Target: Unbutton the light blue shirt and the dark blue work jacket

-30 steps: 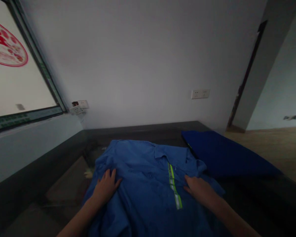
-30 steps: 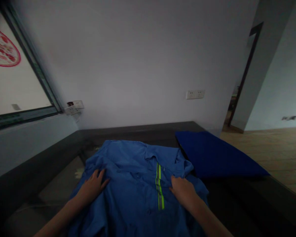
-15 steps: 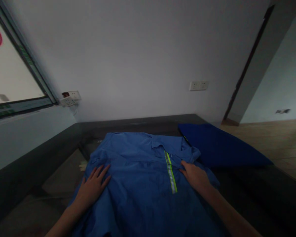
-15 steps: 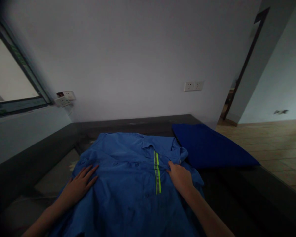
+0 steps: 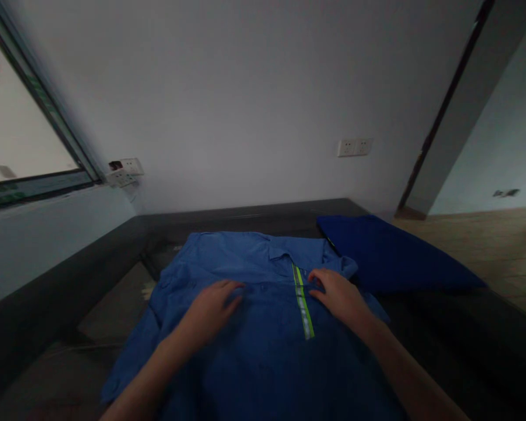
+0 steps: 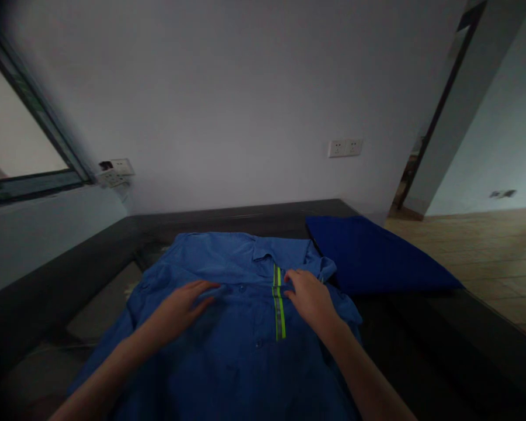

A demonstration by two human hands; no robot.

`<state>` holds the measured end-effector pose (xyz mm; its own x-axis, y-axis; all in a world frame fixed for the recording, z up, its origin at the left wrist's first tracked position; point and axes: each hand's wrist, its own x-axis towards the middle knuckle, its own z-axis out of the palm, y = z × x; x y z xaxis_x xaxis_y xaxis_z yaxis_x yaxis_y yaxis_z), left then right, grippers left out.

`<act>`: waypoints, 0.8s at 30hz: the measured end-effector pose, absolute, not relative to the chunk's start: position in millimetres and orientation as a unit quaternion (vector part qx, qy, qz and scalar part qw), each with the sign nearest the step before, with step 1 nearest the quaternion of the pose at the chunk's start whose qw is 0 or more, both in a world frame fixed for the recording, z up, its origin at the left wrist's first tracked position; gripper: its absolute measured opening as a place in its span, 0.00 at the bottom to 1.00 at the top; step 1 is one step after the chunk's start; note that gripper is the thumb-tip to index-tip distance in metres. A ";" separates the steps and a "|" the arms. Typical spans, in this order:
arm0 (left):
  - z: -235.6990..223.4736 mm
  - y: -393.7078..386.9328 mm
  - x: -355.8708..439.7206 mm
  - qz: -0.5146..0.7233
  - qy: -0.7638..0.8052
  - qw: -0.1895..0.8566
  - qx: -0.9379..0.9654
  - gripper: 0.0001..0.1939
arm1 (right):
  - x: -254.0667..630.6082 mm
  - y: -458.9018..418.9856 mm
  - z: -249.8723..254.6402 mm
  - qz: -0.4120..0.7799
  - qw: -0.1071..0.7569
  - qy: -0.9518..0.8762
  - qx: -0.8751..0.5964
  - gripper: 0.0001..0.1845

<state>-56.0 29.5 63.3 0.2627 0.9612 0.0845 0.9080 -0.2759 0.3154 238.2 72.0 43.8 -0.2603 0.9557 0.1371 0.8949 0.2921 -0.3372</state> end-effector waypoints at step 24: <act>-19.4 69.0 63.2 0.376 0.463 0.307 0.742 0.15 | 236.2 82.3 -6.9 0.072 0.197 -0.799 -0.564 0.05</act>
<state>63.2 69.0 -19.4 0.2895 0.9174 0.2731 0.4563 -0.3830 0.8031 236.2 82.3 -6.9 -0.2857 0.9294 0.2335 0.8724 0.3531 -0.3380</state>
